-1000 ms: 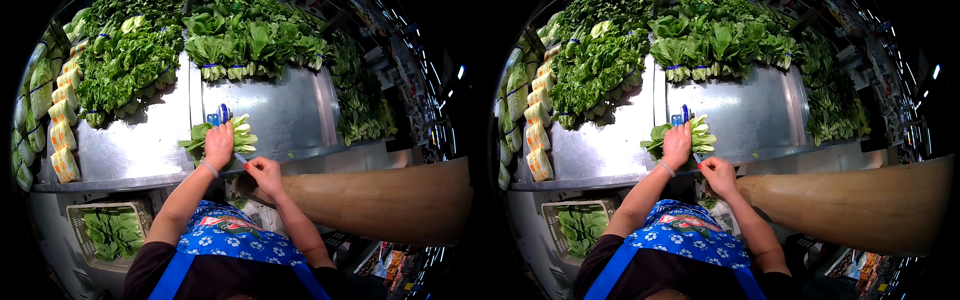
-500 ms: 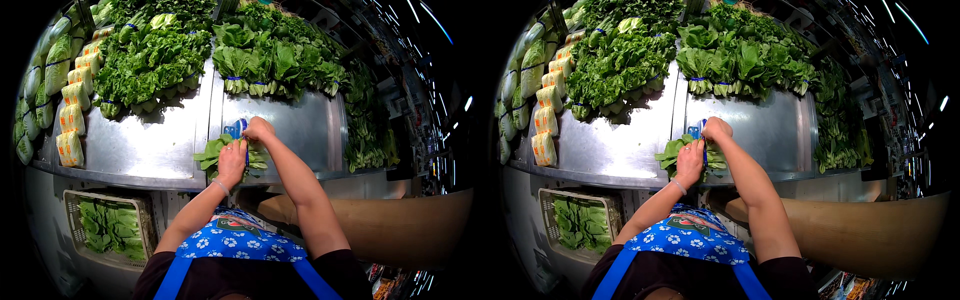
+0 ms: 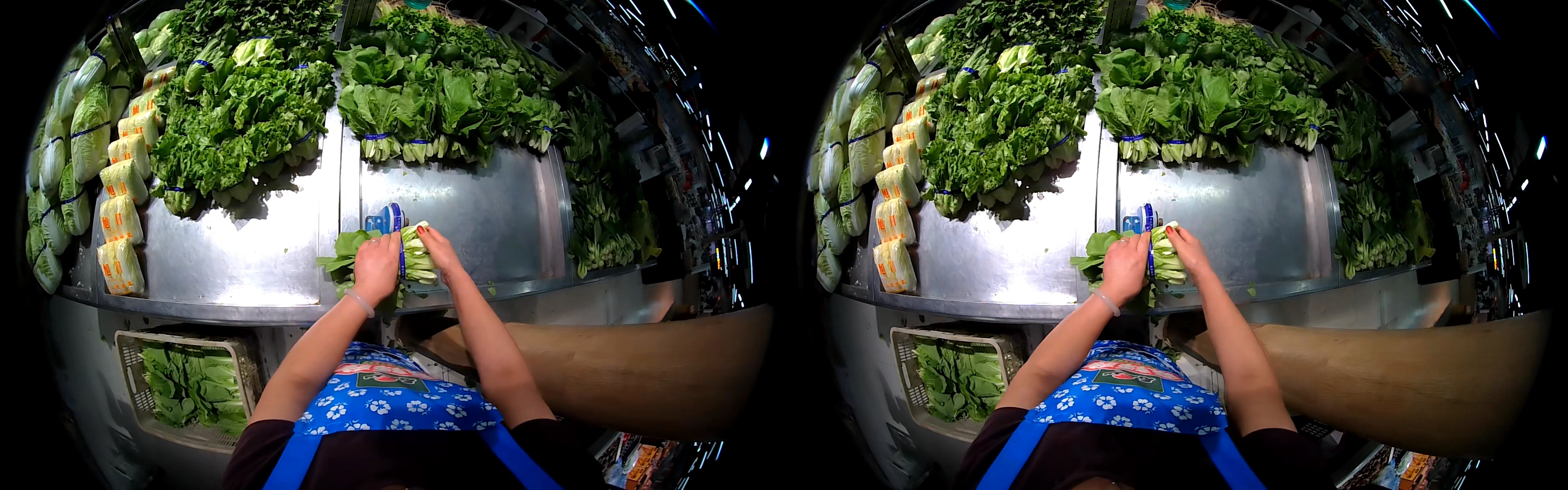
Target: The person gathers loose leafy vegetables from a white basket, trims the stems using a manual cutter, and secures the bunch with a rubber band. The finished bundles are placed on a metal display counter.
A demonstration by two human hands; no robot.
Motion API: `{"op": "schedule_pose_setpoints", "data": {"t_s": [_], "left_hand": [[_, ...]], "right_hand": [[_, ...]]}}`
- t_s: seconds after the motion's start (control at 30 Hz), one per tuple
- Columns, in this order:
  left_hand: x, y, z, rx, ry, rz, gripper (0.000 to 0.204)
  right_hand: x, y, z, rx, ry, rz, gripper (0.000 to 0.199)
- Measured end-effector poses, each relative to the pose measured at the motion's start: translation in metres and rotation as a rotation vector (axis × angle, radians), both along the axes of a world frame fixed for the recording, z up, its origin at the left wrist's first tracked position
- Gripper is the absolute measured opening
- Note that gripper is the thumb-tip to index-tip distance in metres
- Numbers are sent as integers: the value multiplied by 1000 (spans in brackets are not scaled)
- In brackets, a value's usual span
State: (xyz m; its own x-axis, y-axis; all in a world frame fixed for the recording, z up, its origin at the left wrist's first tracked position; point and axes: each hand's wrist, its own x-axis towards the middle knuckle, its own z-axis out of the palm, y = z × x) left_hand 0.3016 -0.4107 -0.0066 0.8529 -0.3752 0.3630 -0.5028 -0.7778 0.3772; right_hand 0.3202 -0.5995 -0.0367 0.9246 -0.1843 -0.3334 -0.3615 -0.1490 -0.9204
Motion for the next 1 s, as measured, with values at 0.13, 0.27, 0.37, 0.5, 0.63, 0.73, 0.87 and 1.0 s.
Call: {"op": "schedule_pose_setpoints", "data": {"t_s": [0.13, 0.27, 0.37, 0.5, 0.63, 0.73, 0.87, 1.0], "left_hand": [[13, -1, 6, 125, 44, -86, 27], [4, 5, 9, 262, 128, -196, 42], [-44, 7, 24, 320, 167, -301, 44], [-115, 17, -8, 353, 332, -391, 41], [-164, 23, -51, 378, 518, -493, 19], [-168, 19, -55, 409, 546, -471, 23], [-167, 15, -52, 414, 544, -457, 21], [-167, 15, -49, 425, 543, -439, 21]], "right_hand": [[-5, 14, 6, 292, 55, -144, 24], [-35, 19, 13, 421, 64, -200, 21], [-99, 17, -5, 473, 115, -296, 20], [-193, 31, -37, 554, 245, -371, 19], [-248, 31, -77, 505, 559, -373, 26], [-233, 7, -127, -131, 171, -238, 42], [-154, 28, -80, 79, 208, -118, 20], [-132, 51, -101, 139, 260, -161, 14]]}}
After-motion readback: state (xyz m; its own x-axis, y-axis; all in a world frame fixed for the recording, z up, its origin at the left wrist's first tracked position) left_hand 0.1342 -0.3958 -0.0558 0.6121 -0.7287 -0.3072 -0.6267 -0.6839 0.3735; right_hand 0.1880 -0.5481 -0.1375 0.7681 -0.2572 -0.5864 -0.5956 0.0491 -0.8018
